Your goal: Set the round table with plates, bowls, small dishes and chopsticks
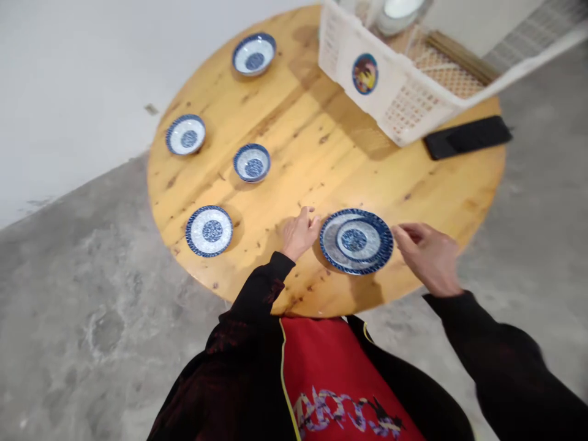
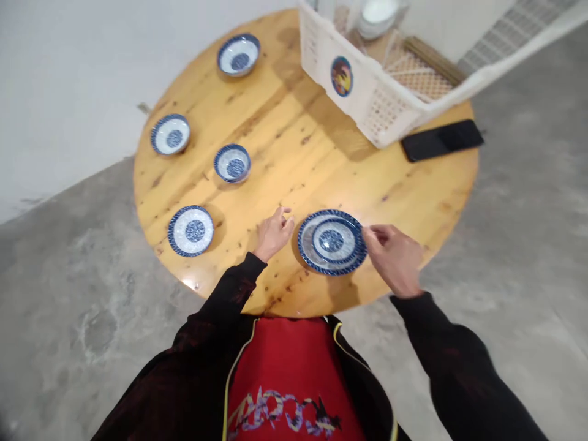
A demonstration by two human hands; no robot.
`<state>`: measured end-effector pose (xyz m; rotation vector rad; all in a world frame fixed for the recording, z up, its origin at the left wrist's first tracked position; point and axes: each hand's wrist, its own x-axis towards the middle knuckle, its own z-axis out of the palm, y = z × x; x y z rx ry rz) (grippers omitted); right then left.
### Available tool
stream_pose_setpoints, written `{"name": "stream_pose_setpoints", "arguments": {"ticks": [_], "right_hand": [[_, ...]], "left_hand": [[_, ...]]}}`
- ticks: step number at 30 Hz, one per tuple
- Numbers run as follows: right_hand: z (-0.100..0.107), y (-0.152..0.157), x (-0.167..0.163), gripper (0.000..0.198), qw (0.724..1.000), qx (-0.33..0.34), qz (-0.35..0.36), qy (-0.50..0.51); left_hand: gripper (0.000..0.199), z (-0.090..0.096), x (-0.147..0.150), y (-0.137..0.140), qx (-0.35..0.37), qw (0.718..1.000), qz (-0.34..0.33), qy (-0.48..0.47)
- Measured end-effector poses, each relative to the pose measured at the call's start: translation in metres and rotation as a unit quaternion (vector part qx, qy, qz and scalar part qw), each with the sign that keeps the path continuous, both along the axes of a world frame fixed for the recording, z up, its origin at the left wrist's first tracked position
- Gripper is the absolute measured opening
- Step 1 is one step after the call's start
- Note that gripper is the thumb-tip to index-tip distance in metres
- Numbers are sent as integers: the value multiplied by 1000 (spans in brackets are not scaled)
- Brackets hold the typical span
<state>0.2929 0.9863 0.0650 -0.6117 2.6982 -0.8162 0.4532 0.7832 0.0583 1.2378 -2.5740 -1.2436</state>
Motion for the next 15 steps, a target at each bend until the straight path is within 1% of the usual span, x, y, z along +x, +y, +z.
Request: {"name": "stream_pose_setpoints", "arguments": {"ticks": [2, 3, 5, 7, 10, 12, 15], "right_hand": [[11, -17, -8, 23, 1000, -28, -3, -1], [16, -30, -11, 20, 999, -42, 6, 4], [25, -64, -11, 16, 997, -69, 38, 6], [31, -107, -6, 17, 992, -95, 82, -25], [26, -177, 8, 19, 981, -112, 131, -88], [14, -221, 17, 18, 977, -112, 146, -109], [-10, -278, 27, 15, 976, -109, 157, -108]], "left_hand": [[24, 3, 10, -38, -26, 996, 85, 6], [21, 5, 16, -60, -42, 991, 127, 6], [19, 10, 29, -104, -79, 978, 194, 1], [18, 14, 40, -143, -112, 967, 230, -13], [19, 16, 48, -187, -136, 962, 230, -50], [20, 15, 49, -206, -144, 964, 210, -77], [21, 12, 45, -224, -158, 966, 180, -101]]}}
